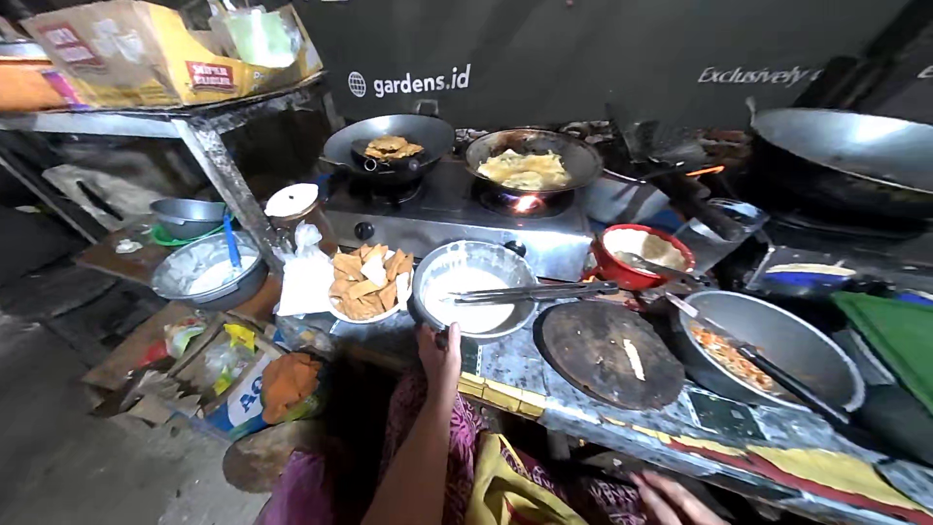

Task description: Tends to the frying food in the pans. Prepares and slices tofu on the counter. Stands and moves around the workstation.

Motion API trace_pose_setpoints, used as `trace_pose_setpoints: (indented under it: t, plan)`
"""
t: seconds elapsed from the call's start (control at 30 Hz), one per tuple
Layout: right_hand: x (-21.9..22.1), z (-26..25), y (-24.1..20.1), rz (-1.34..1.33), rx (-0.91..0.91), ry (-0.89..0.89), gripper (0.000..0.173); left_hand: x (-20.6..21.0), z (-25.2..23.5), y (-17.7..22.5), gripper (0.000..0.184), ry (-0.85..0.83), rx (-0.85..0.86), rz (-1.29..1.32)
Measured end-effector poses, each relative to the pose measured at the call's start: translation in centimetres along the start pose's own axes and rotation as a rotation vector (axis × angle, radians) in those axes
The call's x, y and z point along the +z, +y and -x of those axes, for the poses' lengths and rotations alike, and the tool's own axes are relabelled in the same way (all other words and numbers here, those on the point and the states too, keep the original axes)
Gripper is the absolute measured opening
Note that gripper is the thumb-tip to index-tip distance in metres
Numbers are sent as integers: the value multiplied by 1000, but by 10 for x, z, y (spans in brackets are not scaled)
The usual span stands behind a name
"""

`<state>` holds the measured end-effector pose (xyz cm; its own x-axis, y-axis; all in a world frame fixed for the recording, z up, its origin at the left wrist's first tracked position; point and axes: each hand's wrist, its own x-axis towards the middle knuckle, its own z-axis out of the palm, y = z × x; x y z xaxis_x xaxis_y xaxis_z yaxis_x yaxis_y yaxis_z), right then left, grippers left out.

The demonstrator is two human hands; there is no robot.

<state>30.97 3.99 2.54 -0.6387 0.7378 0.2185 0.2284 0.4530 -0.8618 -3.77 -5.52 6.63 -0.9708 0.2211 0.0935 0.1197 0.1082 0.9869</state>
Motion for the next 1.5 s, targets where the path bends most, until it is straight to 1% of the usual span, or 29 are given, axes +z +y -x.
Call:
trace_pose_setpoints:
  t: [0.07,0.1,0.17,0.27,0.3,0.37,0.4,0.43,0.5,0.63,0.73,0.8,0.83,0.87,0.93,1.0,1.07,1.17,1.23,1.3,1.33,1.4,1.47,1.5]
  plan:
    - [8,-39,-29,-219,53,60,35,6,-9,-10,75,-2,26,124]
    - [14,-61,-43,-323,92,94,38,8,-12,-12,82,-16,15,199]
    - [27,-108,-61,-463,147,143,44,10,-16,-12,83,-25,-13,297]
    - [47,-176,-67,-569,193,150,50,7,-16,-10,78,-34,-50,374]
    - [54,-195,-68,-610,210,161,48,7,-16,-10,75,-32,-59,400]
    - [69,-222,-75,-716,263,214,26,5,-14,-12,74,-32,-76,446]
    - [75,-231,-79,-768,262,247,22,5,-12,-13,75,-28,-82,473]
    - [80,-237,-84,-800,235,250,23,4,-11,-15,76,-29,-90,500]
    - [88,-239,-98,-760,133,187,23,2,-10,-16,78,-39,-103,538]
    - [93,-242,-118,-504,-132,-24,13,-1,-9,-22,77,-77,-90,574]
    - [73,-262,-119,-282,-406,-133,9,-1,-9,-23,76,-93,-70,560]
    - [53,-272,-120,-144,-516,-174,10,-2,-10,-24,76,-111,-48,552]
    - [42,-274,-121,-81,-536,-184,11,-2,-10,-25,77,-118,-48,554]
    - [32,-273,-122,-31,-519,-193,11,-1,-10,-25,76,-119,-55,556]
    - [16,-265,-127,18,-418,-190,8,0,-12,-25,76,-115,-60,553]
    - [7,-252,-131,1,-301,-182,7,0,-13,-26,78,-115,-61,546]
    - [6,-238,-133,-106,-200,-191,4,0,-14,-25,79,-128,-68,552]
    - [26,-224,-130,-385,-96,-225,13,-1,-15,-23,78,-125,-80,565]
    - [50,-220,-125,-522,-103,-206,16,-2,-15,-21,79,-114,-100,560]
    - [74,-219,-117,-561,-131,-154,15,-2,-15,-21,79,-99,-115,565]
    - [83,-220,-112,-538,-161,-115,13,-1,-16,-20,78,-91,-122,561]
    - [88,-222,-100,-418,-282,-37,7,-1,-16,-18,76,-80,-130,550]
    - [80,-222,-98,-246,-451,14,9,-1,-17,-17,76,-85,-140,554]
    - [75,-217,-103,-204,-481,17,10,-2,-17,-17,76,-96,-135,558]
